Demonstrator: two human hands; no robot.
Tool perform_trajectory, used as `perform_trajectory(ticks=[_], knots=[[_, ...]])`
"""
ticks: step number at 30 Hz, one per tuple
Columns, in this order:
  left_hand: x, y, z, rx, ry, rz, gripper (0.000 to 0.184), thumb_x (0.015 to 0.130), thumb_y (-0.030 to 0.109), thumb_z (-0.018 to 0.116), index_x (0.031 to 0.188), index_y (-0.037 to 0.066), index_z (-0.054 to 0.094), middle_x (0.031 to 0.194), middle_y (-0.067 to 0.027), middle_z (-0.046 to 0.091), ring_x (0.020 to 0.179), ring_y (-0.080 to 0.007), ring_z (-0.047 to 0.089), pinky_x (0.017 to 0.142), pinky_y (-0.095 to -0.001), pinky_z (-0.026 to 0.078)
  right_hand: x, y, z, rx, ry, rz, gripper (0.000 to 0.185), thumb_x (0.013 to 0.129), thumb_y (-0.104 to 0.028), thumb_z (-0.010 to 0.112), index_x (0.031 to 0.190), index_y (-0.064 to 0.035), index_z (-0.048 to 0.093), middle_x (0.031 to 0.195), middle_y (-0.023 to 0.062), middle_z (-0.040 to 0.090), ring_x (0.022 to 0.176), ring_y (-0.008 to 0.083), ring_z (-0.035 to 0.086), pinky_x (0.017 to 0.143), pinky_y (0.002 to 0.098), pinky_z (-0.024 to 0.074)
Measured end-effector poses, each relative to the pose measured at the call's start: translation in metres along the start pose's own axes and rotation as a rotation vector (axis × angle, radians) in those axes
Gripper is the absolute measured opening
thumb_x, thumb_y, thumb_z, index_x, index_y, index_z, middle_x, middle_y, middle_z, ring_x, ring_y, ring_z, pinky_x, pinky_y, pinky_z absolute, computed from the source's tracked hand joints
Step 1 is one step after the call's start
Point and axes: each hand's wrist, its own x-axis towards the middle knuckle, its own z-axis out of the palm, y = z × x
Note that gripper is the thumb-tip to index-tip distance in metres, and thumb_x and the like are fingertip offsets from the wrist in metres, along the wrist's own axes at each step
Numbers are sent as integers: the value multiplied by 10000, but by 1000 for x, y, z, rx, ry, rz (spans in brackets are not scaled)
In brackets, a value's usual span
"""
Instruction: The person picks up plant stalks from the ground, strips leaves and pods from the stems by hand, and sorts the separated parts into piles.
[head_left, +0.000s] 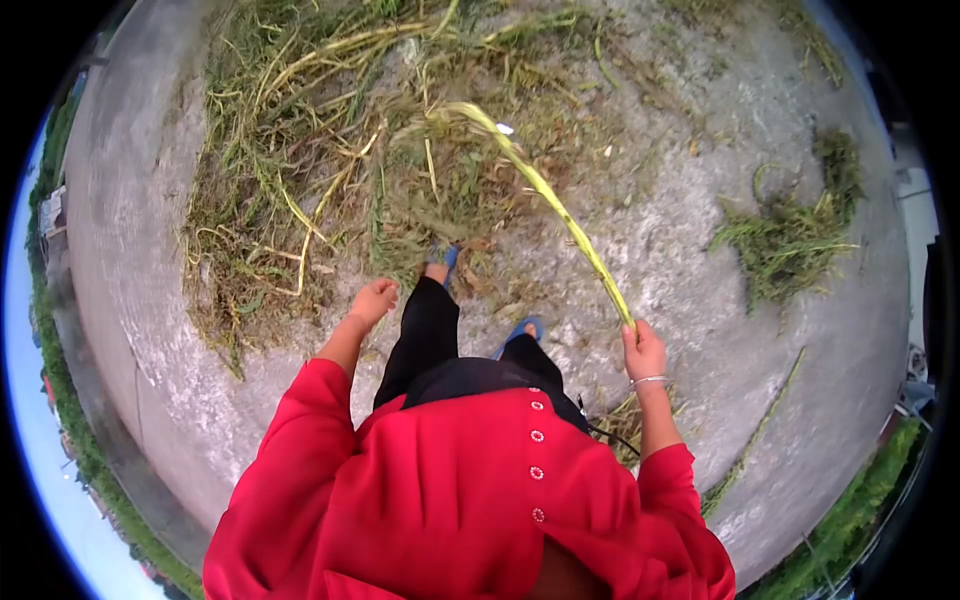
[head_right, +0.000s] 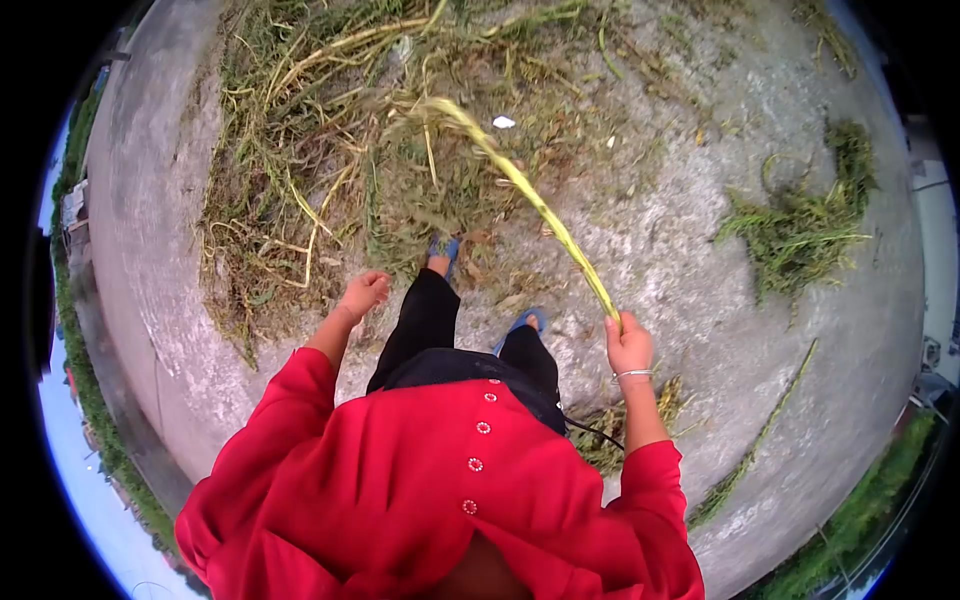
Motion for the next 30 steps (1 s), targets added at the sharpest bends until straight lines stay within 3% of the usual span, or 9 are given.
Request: perform_trajectory(ticks=[7,8,11,12,15,16,17,25,30], knots=[[-62,22,-1,-70,232,293,239,845,182,530,1015,21,578,772,-6,572,665,-93,522,620,-243,437,-5,-13,-58,-84,117,-222,228,819,-286,572,779,-62,555,580,152,519,522,307,526,493,372,399],[-72,18,-5,-43,270,317,237,847,183,529,1010,18,579,776,-6,572,669,-94,524,624,-244,438,3,-1,-53,-34,147,-228,210,817,-271,579,770,-67,563,546,115,496,491,235,510,479,337,388],[-109,-4,-21,5,442,357,246,847,191,529,1007,11,578,787,-11,579,672,-96,525,632,-245,438,-8,-44,-85,188,159,-437,215,817,-268,584,753,-65,560,530,89,477,476,171,471,465,321,368],[-141,12,-23,-122,436,263,230,840,168,539,996,7,585,784,-16,588,676,-95,528,637,-245,441,-8,-49,-94,132,155,-411,229,831,-270,579,749,-57,554,539,33,473,480,126,427,459,292,355],[-158,-17,-44,-44,629,282,202,836,142,547,985,13,592,776,-15,595,680,-94,534,641,-247,446,9,-44,-100,414,197,-409,217,858,-255,555,757,-63,552,558,-17,458,478,91,393,448,251,327],[-165,-20,-51,-49,759,385,226,801,183,569,968,37,614,760,-92,632,691,-150,591,648,-282,467,11,-43,-105,600,100,-325,213,882,-245,528,754,-76,521,560,-51,406,464,45,340,425,203,273],[-172,-22,-57,-32,811,386,229,801,176,568,975,34,610,764,-92,632,700,-154,593,657,-280,468,7,-39,-110,702,54,-298,207,885,-239,525,754,-79,509,553,-53,392,456,37,327,412,197,258],[-222,131,-140,119,1202,833,260,804,115,564,1055,49,573,966,-104,575,875,-185,567,734,-285,457,-37,-68,-148,1185,-129,-202,232,916,-290,448,798,-90,450,503,-15,360,366,69,277,327,210,215],[-255,185,-168,-22,1098,979,272,803,103,568,1072,63,562,968,-84,564,917,-192,550,776,-294,443,-66,-84,-145,1278,-182,-239,242,904,-302,463,815,-78,449,492,-1,358,352,87,283,322,219,230]])
